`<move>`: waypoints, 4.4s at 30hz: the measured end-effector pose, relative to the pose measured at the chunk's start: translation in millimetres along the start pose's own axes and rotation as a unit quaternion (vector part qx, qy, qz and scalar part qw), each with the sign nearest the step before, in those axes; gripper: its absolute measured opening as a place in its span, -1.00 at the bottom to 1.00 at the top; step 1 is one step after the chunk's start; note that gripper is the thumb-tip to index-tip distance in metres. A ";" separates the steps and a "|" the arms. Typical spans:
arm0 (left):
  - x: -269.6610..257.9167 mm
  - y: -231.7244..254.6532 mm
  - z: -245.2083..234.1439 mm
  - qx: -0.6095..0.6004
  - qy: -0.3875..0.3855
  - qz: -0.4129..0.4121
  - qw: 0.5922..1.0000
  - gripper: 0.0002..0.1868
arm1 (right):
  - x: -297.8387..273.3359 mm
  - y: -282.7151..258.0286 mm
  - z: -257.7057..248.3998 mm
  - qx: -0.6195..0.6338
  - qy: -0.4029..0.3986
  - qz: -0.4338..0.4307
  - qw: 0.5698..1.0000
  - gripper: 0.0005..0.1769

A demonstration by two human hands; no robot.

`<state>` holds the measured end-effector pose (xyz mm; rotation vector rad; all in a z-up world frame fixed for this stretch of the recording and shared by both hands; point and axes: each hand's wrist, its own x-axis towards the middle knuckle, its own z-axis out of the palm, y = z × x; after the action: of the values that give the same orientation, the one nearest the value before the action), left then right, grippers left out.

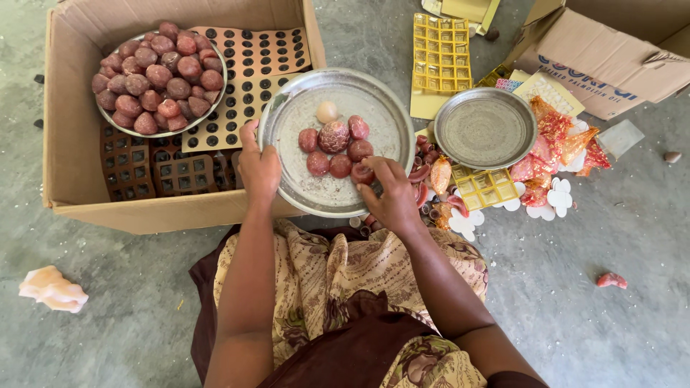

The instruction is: The person sits on the floor and transfers reddish-brown food items from a large metal tray into a cardboard box containing a perforated tray. They handle the items one by one, placing them into the box while occasionally adjusting the tray.

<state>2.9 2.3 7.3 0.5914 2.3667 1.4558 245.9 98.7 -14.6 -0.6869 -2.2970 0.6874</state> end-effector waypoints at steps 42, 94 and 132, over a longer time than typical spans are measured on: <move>3.3 -14.6 5.3 -0.035 0.035 0.066 0.997 -0.44 | -41.3 215.5 -13.3 0.023 -0.030 0.225 0.974 -0.64; -4.6 4.1 0.4 -0.003 -0.008 -0.046 0.999 -0.44 | 36.9 14.3 -44.1 -0.110 -0.026 -0.040 0.993 -0.50; 7.4 -39.5 11.1 -0.080 0.037 0.162 0.983 -0.46 | -165.7 334.7 25.2 -0.100 0.150 0.645 0.742 -0.57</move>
<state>-5.9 -1.4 -33.3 0.9273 2.2569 1.8130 435.0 231.7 -309.0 -2.3509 -1.2998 0.7736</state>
